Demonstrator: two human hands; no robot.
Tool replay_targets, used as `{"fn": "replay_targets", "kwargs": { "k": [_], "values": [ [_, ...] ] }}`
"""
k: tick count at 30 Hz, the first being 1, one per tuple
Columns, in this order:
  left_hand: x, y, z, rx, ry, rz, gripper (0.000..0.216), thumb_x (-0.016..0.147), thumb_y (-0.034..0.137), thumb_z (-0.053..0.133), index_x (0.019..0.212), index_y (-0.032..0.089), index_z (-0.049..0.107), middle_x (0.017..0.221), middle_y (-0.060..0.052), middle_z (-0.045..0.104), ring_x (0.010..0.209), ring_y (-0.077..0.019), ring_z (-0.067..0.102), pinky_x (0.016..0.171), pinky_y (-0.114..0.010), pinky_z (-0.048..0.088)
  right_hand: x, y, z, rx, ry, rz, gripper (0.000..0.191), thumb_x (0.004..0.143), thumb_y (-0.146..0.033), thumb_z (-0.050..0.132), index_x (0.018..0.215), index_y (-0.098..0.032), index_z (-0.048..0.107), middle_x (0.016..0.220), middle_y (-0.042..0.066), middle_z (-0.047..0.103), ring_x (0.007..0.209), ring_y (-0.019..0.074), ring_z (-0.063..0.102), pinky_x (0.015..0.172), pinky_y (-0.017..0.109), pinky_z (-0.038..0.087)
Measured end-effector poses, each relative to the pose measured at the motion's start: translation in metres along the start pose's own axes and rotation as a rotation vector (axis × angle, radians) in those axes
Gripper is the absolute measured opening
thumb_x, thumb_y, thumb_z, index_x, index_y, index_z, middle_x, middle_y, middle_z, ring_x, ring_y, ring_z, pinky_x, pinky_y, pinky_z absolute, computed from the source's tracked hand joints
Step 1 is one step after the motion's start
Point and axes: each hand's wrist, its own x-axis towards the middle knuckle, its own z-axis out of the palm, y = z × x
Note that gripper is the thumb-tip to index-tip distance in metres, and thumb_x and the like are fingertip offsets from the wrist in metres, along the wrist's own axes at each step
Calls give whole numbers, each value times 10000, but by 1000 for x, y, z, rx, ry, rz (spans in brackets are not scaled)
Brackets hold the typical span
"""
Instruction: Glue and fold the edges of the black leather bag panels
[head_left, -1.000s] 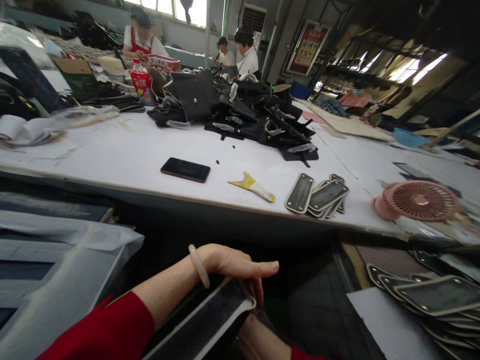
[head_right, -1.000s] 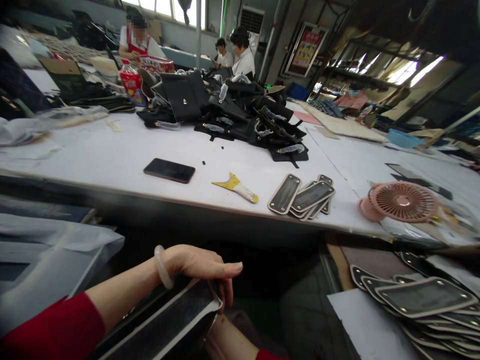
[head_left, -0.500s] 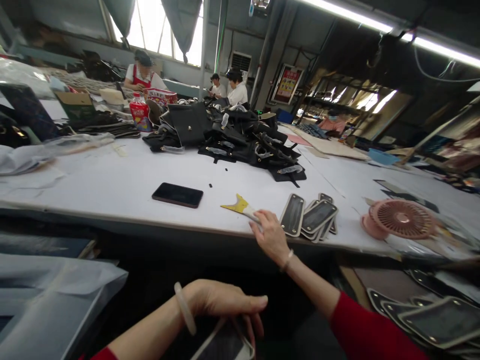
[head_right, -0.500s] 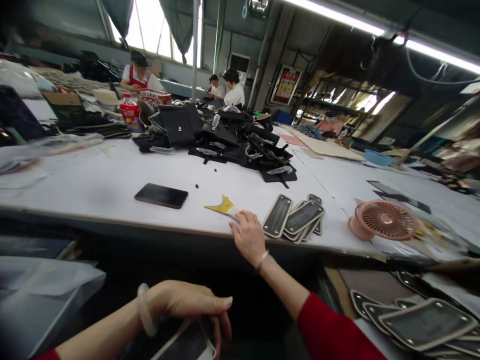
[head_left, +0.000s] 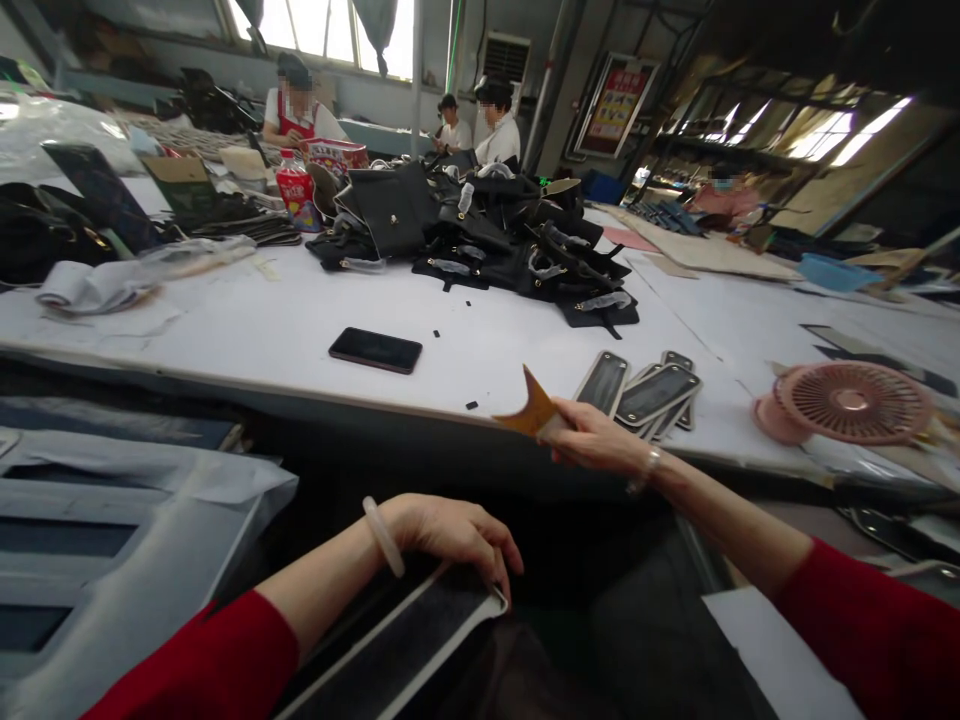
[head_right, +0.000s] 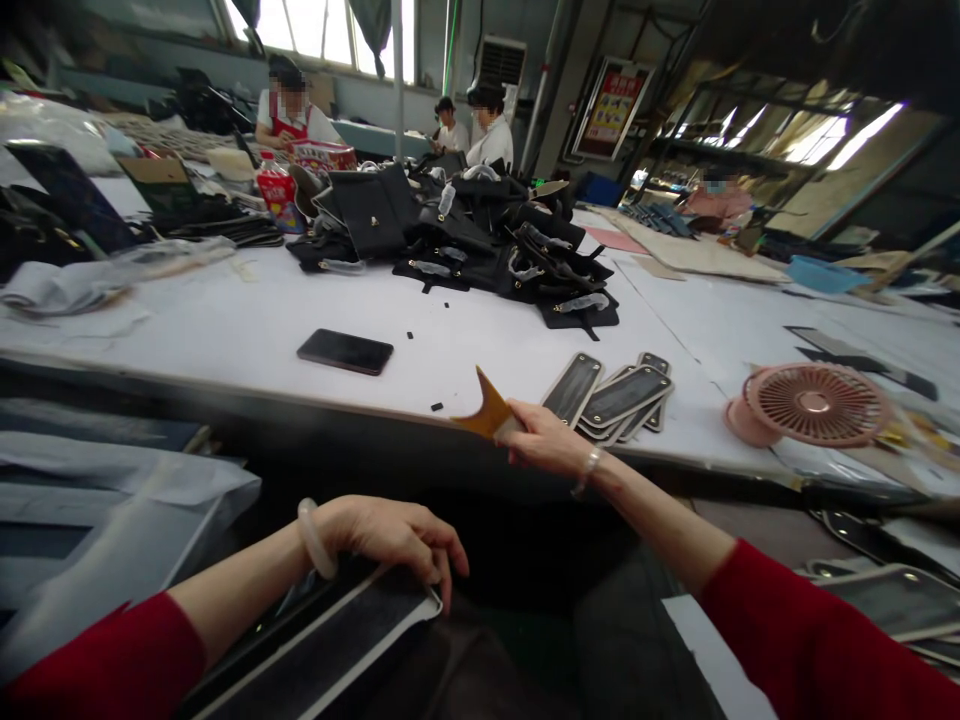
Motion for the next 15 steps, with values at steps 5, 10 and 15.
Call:
{"fn": "replay_targets", "kwargs": {
  "k": [5, 10, 15],
  "values": [
    [-7, 3, 0, 4, -13, 24, 427, 683, 189, 597, 1108, 188, 641, 951, -18, 758, 851, -179, 655, 700, -259, 483, -90, 5, 30, 467, -507, 208, 380, 839, -504, 553, 955, -146, 600, 666, -12, 605, 427, 73, 496, 393, 164, 404],
    [-16, 8, 2, 12, 50, 16, 379, 711, 182, 584, 1083, 165, 652, 1046, -55, 746, 954, -213, 664, 824, -301, 501, -110, -1, 91, 675, -565, 385, 332, 835, -493, 546, 911, -171, 569, 561, -35, 568, 329, 55, 424, 324, 144, 372],
    [-18, 7, 1, 27, 88, -49, 489, 745, 217, 636, 1230, 170, 595, 1068, -57, 714, 928, -198, 653, 763, -273, 500, -108, -10, 116, 765, -482, 425, 330, 838, -479, 539, 928, -164, 580, 536, -35, 572, 302, 49, 398, 314, 141, 356]
  ]
}}
